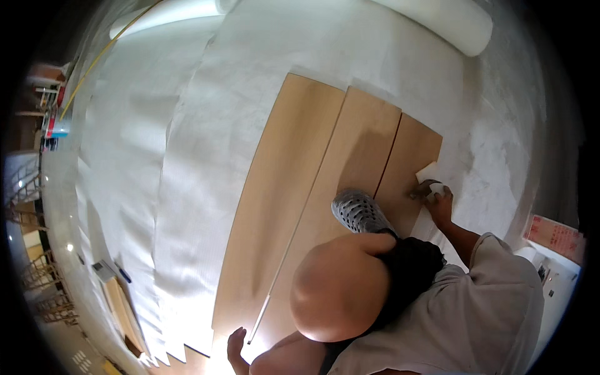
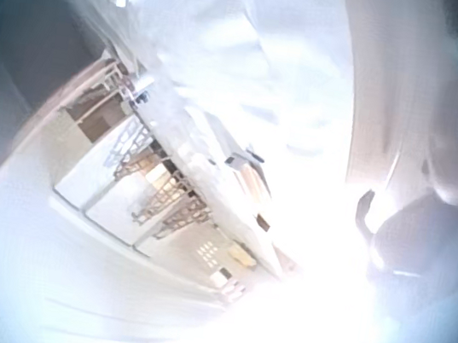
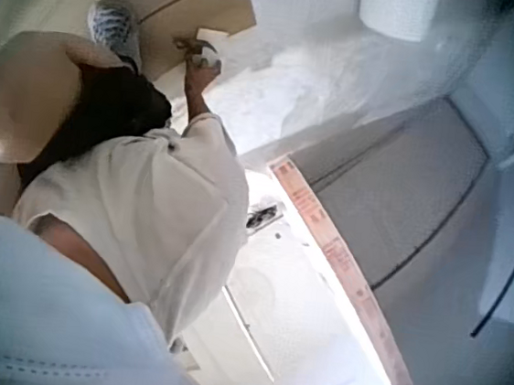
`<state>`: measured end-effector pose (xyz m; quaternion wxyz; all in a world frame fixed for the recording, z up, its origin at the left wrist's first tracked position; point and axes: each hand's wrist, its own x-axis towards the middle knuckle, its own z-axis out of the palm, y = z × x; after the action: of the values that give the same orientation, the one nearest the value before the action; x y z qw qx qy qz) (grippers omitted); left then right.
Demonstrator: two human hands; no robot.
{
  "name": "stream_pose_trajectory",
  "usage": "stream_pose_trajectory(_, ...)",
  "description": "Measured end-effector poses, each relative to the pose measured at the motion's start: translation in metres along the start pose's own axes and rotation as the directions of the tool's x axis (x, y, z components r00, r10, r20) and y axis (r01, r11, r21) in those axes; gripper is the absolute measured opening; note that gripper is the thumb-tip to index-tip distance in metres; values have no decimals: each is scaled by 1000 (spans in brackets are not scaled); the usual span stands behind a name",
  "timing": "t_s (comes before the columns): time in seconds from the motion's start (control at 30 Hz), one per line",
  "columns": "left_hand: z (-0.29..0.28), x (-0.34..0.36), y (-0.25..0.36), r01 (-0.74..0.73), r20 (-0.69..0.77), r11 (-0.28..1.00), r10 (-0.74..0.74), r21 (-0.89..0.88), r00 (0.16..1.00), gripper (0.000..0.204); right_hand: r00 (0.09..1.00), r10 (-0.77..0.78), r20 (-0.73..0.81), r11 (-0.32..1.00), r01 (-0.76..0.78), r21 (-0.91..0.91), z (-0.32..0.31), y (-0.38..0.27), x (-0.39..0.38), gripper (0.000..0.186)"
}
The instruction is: The person positions wooden floor planks onto a white underlay, aligning the grooves and using a hammer with a tapping block to secure the planks together.
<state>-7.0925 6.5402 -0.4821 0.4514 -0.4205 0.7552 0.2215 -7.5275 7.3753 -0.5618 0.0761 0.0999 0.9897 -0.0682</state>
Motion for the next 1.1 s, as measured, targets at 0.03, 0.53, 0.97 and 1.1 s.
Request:
stream_pose_trajectory(0.03, -23, -9, 18, -19, -1, 1000, 19, 17, 1000, 39, 1000, 18, 13, 1000, -18, 16, 0, 3, -3, 43)
stream_pose_trajectory(0.53, -256, 35, 447, -432, -171, 888, 456, 159, 874, 44, 977, 205, -60, 977, -200, 72, -2, 27, -13, 42)
stream_pose_trajectory(0.97, -103, 80, 623, -653, -146, 467, 863, 596, 484, 58, 970, 202, 136, 963, -172, -205, 4, 61, -6, 39)
stream_pose_trajectory(1.1, -86, 88, 648, -656, -216, 512, 850, 555, 481, 57, 869, 391, 305, 920, -363, -146, -32, 60, 25, 47)
